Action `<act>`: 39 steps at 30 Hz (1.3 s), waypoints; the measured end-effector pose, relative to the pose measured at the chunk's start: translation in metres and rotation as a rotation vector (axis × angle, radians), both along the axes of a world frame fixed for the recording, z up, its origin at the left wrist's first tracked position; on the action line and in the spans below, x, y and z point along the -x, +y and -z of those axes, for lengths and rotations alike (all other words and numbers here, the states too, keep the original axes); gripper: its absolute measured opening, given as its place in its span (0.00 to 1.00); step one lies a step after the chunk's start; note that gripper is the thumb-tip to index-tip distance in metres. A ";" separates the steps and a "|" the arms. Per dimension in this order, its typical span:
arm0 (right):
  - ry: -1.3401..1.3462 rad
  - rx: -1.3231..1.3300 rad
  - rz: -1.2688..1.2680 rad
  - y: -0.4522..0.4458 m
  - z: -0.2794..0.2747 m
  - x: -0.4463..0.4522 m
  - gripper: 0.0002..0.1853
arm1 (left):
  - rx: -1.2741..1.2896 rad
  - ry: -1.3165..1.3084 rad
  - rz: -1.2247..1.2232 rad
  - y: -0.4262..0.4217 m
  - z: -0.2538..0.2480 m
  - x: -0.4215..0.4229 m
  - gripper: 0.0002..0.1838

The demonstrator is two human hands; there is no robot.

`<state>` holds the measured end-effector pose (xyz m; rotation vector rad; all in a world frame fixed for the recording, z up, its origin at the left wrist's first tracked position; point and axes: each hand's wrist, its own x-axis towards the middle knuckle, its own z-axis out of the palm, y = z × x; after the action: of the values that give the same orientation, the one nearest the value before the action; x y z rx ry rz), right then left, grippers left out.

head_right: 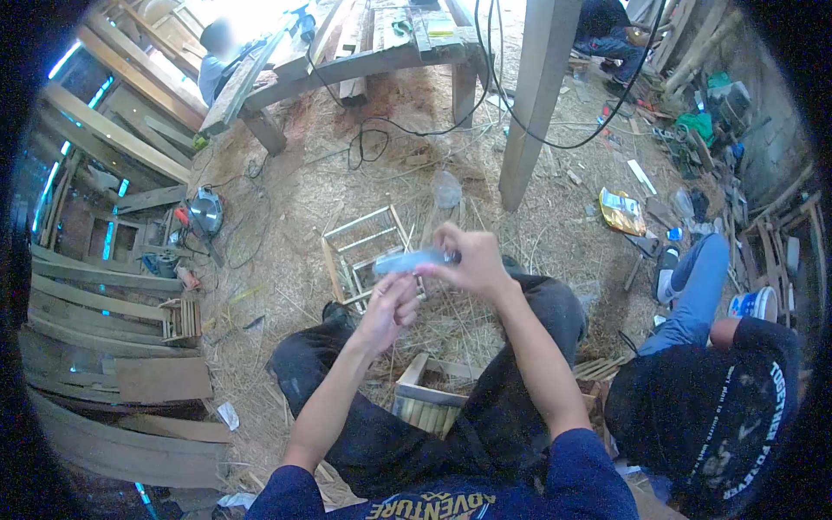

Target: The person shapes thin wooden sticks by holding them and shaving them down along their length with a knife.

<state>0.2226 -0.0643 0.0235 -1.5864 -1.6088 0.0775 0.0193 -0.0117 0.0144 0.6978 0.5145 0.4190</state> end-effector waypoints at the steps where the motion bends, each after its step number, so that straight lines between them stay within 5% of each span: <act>1: 0.170 0.173 0.087 -0.001 -0.006 -0.002 0.28 | 0.015 -0.020 -0.003 0.002 0.000 0.000 0.14; 5: 0.058 0.078 0.048 0.001 0.000 0.003 0.30 | 0.003 0.050 0.015 0.003 0.003 0.004 0.27; 8: 0.035 0.089 -0.068 -0.001 0.005 0.009 0.30 | -0.036 0.035 0.025 0.002 0.002 0.002 0.25; 12: 0.319 0.126 0.112 0.009 0.004 -0.005 0.31 | -0.056 -0.027 0.033 0.005 -0.005 0.003 0.26; 17: 0.110 0.119 -0.096 -0.005 -0.001 0.012 0.27 | -0.060 0.011 0.026 0.001 0.001 0.002 0.24; 24: 0.331 0.156 0.138 0.006 0.002 -0.011 0.31 | -0.080 0.005 0.054 0.004 -0.008 0.005 0.24; 27: 0.053 0.109 -0.084 -0.002 0.004 0.006 0.30 | -0.082 0.058 0.027 0.004 0.003 0.002 0.25; 31: 0.317 0.224 0.092 0.007 0.005 -0.007 0.30 | -0.062 0.005 0.018 0.004 -0.007 0.002 0.25; 39: 0.090 0.142 -0.086 0.003 0.004 0.007 0.25 | -0.057 0.092 -0.036 0.006 0.012 0.001 0.26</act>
<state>0.2158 -0.0618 0.0194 -1.5970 -1.6310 0.3110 0.0181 -0.0055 0.0023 0.7663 0.6046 0.4383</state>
